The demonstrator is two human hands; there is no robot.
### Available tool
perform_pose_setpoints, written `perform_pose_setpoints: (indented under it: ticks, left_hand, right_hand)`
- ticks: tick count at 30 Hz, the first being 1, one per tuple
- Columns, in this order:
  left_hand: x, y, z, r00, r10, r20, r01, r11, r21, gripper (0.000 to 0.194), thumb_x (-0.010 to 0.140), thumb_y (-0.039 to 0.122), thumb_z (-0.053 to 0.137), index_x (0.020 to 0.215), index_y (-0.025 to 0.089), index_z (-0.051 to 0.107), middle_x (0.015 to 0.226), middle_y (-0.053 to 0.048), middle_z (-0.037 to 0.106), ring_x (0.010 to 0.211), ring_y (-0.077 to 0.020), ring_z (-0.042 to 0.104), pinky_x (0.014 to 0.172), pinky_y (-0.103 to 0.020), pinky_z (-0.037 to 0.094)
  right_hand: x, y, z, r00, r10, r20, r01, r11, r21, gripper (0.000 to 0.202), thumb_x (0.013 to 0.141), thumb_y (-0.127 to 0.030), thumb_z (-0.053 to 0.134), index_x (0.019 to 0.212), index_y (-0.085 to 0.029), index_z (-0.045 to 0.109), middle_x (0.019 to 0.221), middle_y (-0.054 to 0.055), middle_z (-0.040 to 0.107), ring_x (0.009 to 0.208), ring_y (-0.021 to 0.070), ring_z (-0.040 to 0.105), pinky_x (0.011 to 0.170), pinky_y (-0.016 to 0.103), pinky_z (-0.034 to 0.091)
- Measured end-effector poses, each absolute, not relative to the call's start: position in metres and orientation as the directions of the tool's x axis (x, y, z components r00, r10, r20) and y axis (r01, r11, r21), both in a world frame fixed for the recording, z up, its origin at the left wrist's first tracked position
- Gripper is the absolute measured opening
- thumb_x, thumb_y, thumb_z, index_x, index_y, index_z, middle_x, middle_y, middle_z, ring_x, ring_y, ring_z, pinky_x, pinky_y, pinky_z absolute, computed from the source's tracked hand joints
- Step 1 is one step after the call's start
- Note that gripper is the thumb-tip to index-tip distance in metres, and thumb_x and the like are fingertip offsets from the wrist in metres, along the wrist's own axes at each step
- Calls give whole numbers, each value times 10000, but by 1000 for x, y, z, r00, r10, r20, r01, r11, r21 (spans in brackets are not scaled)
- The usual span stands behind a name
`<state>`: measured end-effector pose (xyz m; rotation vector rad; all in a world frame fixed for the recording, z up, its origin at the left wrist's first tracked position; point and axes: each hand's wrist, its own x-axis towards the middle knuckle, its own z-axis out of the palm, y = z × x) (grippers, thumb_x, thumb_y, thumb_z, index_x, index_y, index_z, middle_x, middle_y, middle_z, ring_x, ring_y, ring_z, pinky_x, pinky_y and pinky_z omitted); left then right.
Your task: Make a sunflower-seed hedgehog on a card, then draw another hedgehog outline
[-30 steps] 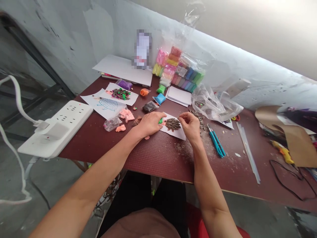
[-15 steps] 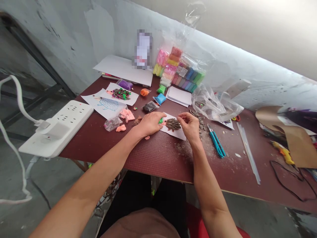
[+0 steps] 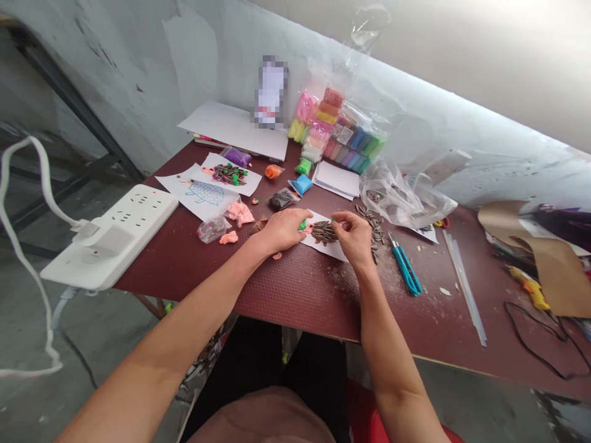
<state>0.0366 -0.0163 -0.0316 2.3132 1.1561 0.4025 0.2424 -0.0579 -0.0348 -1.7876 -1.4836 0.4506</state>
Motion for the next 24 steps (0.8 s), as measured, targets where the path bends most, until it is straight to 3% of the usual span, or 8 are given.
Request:
perform_pose_setpoints:
  ticks: [9, 17, 24]
  left_hand:
    - [35, -15, -32, 605, 795, 38, 640, -514, 571, 525, 873, 146, 661, 1396, 168, 625, 1449, -102, 656, 1330, -263, 621, 1127, -350, 481]
    - [36, -14, -33, 603, 797, 41, 648, -519, 558, 486, 911, 165, 640, 1397, 143, 630, 1433, -116, 667, 1322, -265, 629, 1118, -354, 484]
    - [35, -15, -29, 594, 804, 9, 660, -493, 567, 490, 913, 193, 647, 1401, 151, 633, 1442, -121, 662, 1322, -272, 630, 1125, -358, 478]
  right_hand:
    - [234, -62, -28, 261, 928, 264, 718, -4, -696, 216, 848, -353, 608, 840, -199, 758, 751, 43, 713, 615, 170, 554, 649, 309, 417]
    - [232, -63, -30, 312, 908, 280, 697, -19, -716, 245, 813, -293, 600, 988, -198, 744, 810, 27, 726, 597, 149, 518, 636, 291, 416]
    - [231, -65, -28, 274, 925, 263, 718, -15, -696, 166, 831, -348, 636, 827, -218, 739, 737, 23, 688, 631, 167, 529, 639, 301, 390]
